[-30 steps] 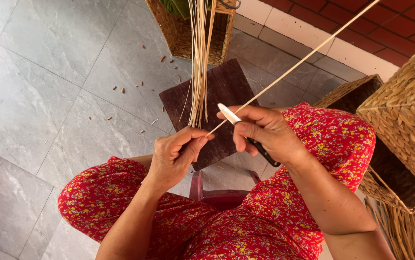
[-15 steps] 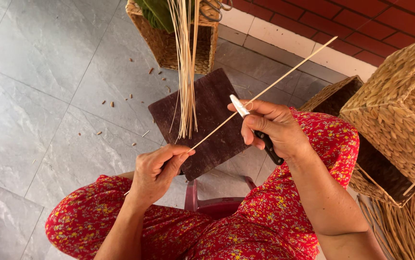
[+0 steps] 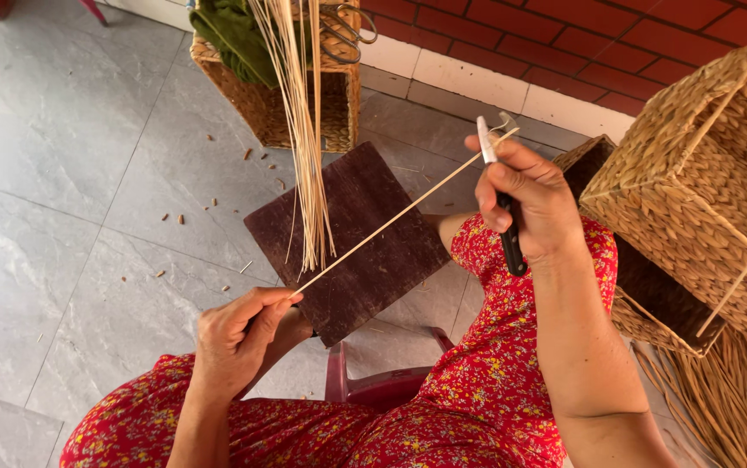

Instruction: The person sits on a low stool and peels thin bamboo strips with a small knife, drawing the blade along each strip to smooth and split it. They take strips one at a time from a bundle in a basket, work each strip across their lap, and set finished strips aside.

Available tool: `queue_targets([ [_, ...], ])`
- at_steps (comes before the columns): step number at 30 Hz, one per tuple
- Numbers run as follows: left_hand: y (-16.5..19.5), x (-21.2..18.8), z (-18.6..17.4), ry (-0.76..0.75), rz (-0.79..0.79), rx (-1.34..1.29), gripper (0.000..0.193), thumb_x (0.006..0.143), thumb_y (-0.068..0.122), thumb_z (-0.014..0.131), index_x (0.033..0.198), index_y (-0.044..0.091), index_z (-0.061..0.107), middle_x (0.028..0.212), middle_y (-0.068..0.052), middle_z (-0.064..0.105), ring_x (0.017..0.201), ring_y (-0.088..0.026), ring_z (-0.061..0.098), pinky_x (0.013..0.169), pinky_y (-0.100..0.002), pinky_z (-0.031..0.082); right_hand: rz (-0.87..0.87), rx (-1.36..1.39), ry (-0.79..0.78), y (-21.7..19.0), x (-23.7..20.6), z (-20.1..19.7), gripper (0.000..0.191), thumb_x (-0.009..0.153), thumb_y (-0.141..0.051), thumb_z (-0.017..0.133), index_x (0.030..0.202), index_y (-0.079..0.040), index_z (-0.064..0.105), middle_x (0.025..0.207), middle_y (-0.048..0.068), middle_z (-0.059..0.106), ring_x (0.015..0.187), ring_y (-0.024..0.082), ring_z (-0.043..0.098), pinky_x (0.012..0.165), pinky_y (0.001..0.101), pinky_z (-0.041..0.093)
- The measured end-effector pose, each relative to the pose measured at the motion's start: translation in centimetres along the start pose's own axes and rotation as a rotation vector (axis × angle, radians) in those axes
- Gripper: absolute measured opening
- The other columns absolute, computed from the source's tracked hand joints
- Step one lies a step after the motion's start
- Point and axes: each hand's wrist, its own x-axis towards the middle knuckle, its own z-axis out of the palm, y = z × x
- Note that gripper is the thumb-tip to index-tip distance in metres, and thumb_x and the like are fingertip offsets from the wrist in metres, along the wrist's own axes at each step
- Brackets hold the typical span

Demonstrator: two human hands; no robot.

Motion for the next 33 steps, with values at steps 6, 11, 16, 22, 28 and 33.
queue_targets([
  [6,-1.1,-0.3,1.0,-0.059,-0.069,-0.022,0.01,0.092,0.012,0.072,0.1,0.006,0.077,0.071,-0.001,0.076,0.053,-0.002,0.062,0.044,-0.021,0.043,-0.016,0.1,0.07,0.3,0.6,-1.5,0.035,0.103,-0.005,0.06,0.137,0.003,0.061,0.075,0.011,0.064,0.053,0.014,0.049,0.049,0.0264,0.041],
  [11,-2.7,0.0,0.6,-0.07,-0.118,0.082,0.014,0.095,0.013,0.068,0.099,0.01,0.08,0.056,0.003,0.069,0.039,-0.002,0.051,0.033,-0.023,0.033,-0.104,0.174,0.156,-0.1,1.3,-3.6,0.036,0.108,-0.006,0.06,0.142,0.003,0.058,0.079,0.007,0.064,0.056,0.01,0.049,0.049,0.0238,0.039],
  [16,-3.1,0.1,0.2,0.096,-0.175,-0.039,0.014,0.101,0.015,0.065,0.103,0.008,0.077,0.056,0.005,0.055,0.048,-0.001,0.047,0.042,-0.021,0.032,-0.051,0.41,0.276,-0.5,1.7,-5.4,0.042,0.108,-0.013,0.058,0.147,0.003,0.054,0.088,0.007,0.069,0.062,0.009,0.052,0.053,0.0217,0.043],
  [22,-2.2,1.0,3.3,0.084,-0.103,-0.15,0.015,0.102,0.013,0.063,0.105,0.005,0.075,0.062,0.005,0.061,0.053,0.0,0.054,0.043,-0.019,0.035,0.034,0.107,0.05,1.8,1.2,-1.5,0.056,0.107,-0.014,0.061,0.156,0.004,0.044,0.083,0.008,0.068,0.058,0.011,0.054,0.052,0.0228,0.044],
  [28,-1.0,2.0,5.1,0.007,-0.138,-0.24,0.016,0.102,0.014,0.063,0.104,0.004,0.075,0.062,0.003,0.063,0.051,-0.002,0.056,0.041,-0.02,0.037,0.22,-0.258,-0.262,3.3,-0.4,4.1,0.07,0.098,-0.015,0.06,0.161,-0.004,0.034,0.071,0.009,0.068,0.049,0.01,0.056,0.045,0.0221,0.045],
  [33,0.8,1.9,5.7,-0.035,-0.128,-0.259,0.015,0.102,0.013,0.065,0.107,0.003,0.075,0.066,0.002,0.064,0.056,-0.003,0.058,0.046,-0.021,0.041,0.323,-0.331,-0.471,5.5,-1.0,6.2,0.06,0.103,-0.019,0.057,0.159,-0.006,0.038,0.075,0.008,0.07,0.055,0.008,0.06,0.052,0.0206,0.049],
])
